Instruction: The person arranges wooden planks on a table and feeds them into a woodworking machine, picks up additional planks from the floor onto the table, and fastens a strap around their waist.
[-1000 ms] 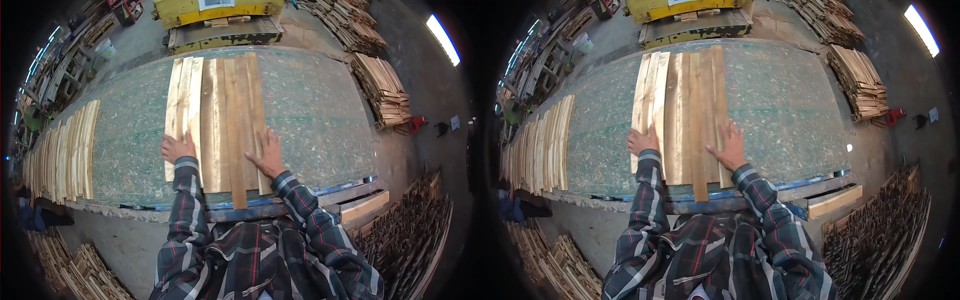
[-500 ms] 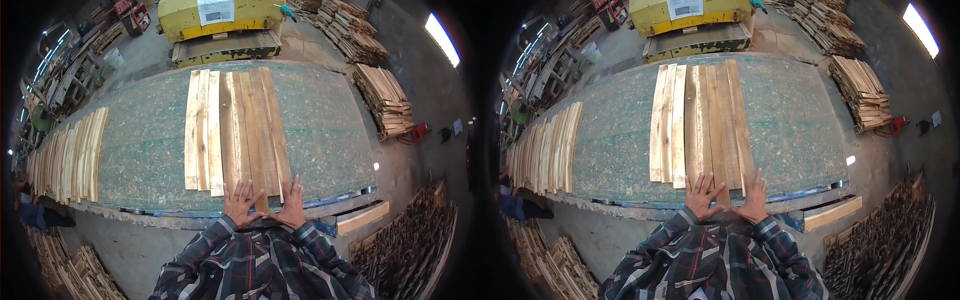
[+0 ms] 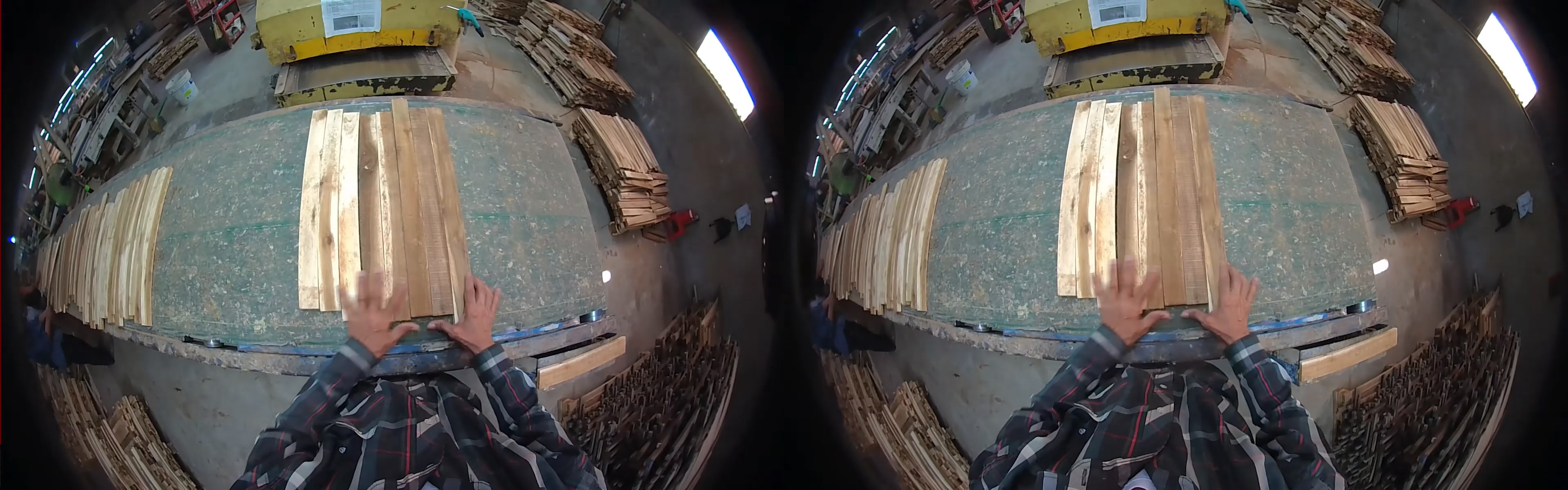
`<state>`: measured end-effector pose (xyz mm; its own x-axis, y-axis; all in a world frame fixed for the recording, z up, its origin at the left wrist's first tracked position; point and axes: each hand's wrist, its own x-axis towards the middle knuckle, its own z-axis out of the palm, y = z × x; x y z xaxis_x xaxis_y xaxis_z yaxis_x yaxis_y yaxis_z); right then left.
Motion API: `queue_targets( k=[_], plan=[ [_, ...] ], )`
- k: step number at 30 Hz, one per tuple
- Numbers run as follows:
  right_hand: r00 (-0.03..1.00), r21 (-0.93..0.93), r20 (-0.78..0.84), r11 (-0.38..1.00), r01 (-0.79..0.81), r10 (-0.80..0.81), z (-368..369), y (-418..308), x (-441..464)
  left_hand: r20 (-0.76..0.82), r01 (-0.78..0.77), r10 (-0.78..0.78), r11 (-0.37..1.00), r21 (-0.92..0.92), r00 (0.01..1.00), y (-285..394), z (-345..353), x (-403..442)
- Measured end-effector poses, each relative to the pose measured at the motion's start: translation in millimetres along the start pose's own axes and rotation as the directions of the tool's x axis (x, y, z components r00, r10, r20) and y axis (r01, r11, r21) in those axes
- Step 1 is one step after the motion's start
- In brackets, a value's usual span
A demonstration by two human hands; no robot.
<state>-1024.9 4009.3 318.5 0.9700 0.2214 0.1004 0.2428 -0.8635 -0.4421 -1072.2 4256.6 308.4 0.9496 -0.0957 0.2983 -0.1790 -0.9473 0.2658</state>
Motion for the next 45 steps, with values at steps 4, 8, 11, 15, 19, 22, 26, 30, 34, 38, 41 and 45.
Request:
queue_targets(
  k=[4, 8, 11, 15, 19, 22, 26, 30, 34, 38, 41, 45],
  plan=[
    [0.995, -0.037, 0.069, 0.996, 0.077, -0.074, -1.9, 13.7, 2.0, 0.104, 0.336, -0.335, 0.942, 0.004, 0.937, -57.7, -25.3, -21.1],
    [0.980, -0.001, 0.069, 0.982, 0.189, -0.188, 15.2, 15.6, 0.3, 0.172, 0.320, -0.326, 0.945, 0.067, 0.930, -91.7, -5.1, -35.5],
    [0.973, 0.057, 0.088, 0.976, 0.209, -0.213, 23.8, 3.3, 13.0, 0.207, 0.265, -0.284, 0.957, 0.119, 0.936, -112.8, -5.6, -33.6],
    [0.971, 0.080, 0.133, 0.979, 0.189, -0.198, 22.8, -20.6, 60.7, 0.242, 0.263, -0.284, 0.958, 0.116, 0.928, -137.5, -9.0, -18.5],
    [0.960, 0.025, 0.115, 0.967, 0.254, -0.255, 27.0, -24.4, 133.7, 0.218, 0.293, -0.324, 0.942, 0.162, 0.921, -161.9, 2.0, 29.0],
    [0.946, 0.001, 0.074, 0.949, 0.316, -0.315, 38.2, -21.3, 208.3, 0.156, 0.309, -0.337, 0.935, 0.176, 0.929, -189.8, 16.8, 81.6],
    [0.939, -0.015, 0.046, 0.940, 0.341, -0.340, 59.3, -26.7, 333.2, 0.093, 0.343, -0.358, 0.927, 0.150, 0.929, -250.5, 37.0, 190.2],
    [0.962, -0.105, 0.009, 0.957, 0.272, -0.272, 73.5, -43.6, 458.9, 0.083, 0.374, -0.389, 0.914, 0.157, 0.917, -304.1, 36.9, 313.9],
    [0.947, 0.046, -0.088, 0.949, 0.313, -0.308, 98.2, -61.8, 509.5, 0.032, 0.350, -0.363, 0.915, 0.201, 0.931, -337.0, 56.4, 387.2],
    [0.939, -0.227, -0.074, 0.922, 0.313, -0.337, 120.5, -79.3, 533.9, -0.038, 0.341, -0.341, 0.918, 0.204, 0.939, -364.1, 76.0, 419.7],
    [0.914, -0.312, -0.185, 0.904, 0.294, -0.361, 143.9, -78.6, 572.4, 0.002, 0.301, -0.318, 0.902, 0.310, 0.948, -369.7, 67.5, 441.7],
    [0.929, -0.326, -0.185, 0.912, 0.250, -0.320, 149.7, -91.0, 595.9, -0.039, 0.289, -0.288, 0.928, 0.235, 0.957, -386.1, 72.3, 462.9]
  ],
)
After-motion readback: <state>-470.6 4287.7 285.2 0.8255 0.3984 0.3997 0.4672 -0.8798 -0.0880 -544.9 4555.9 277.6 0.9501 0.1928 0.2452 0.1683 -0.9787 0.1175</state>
